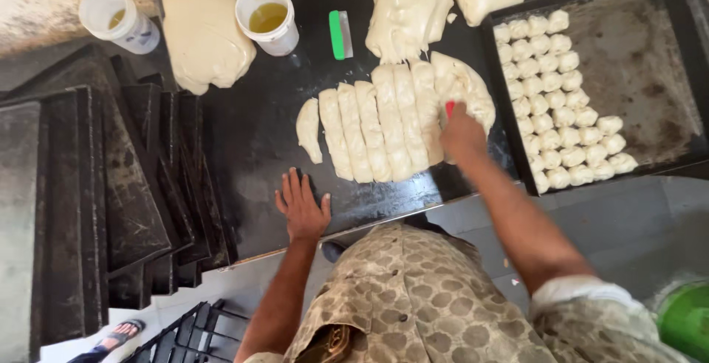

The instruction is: The person uses a bench scraper to cut portions of dough from a larger mass, then uses their hands to roll and pinch the small portions into rounded shapes, placing them onto a metal baking tray.

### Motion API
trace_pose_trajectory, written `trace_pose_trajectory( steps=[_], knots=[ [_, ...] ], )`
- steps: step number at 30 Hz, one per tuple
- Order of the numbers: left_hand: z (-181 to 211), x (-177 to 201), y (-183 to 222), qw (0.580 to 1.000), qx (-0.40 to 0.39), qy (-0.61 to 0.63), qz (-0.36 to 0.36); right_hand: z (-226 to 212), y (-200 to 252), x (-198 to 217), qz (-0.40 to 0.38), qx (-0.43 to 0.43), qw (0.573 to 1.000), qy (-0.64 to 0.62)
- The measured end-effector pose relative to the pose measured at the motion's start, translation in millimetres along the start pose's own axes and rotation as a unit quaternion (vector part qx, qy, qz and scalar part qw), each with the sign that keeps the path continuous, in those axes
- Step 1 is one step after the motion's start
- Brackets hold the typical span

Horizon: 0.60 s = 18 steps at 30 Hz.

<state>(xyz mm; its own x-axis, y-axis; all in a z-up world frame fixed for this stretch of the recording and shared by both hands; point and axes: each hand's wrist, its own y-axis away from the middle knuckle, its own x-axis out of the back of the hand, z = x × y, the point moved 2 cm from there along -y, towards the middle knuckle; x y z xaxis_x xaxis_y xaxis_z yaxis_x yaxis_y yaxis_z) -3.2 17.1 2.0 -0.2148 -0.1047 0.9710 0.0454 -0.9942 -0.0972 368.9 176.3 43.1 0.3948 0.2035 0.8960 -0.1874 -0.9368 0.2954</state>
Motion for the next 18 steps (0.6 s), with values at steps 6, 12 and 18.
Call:
trace_pose_trajectory(
  steps=[6,12,18],
  knots=[
    [1.0,-2.9,-1.1,0.999,-0.002,-0.01,0.037,-18.8,-92.3,86.2,0.131,0.045,0.988,-0.075],
    [2.3,-2.7,-2.0,0.999,-0.015,-0.013,0.048,-2.4,-170.4,28.3,0.083,-0.005,0.995,-0.058],
    [4.2,0.9,-5.5,0.999,-0.006,0.001,0.053,19.6,-165.9,24.9,-0.031,0.14,0.989,0.042]
  ],
)
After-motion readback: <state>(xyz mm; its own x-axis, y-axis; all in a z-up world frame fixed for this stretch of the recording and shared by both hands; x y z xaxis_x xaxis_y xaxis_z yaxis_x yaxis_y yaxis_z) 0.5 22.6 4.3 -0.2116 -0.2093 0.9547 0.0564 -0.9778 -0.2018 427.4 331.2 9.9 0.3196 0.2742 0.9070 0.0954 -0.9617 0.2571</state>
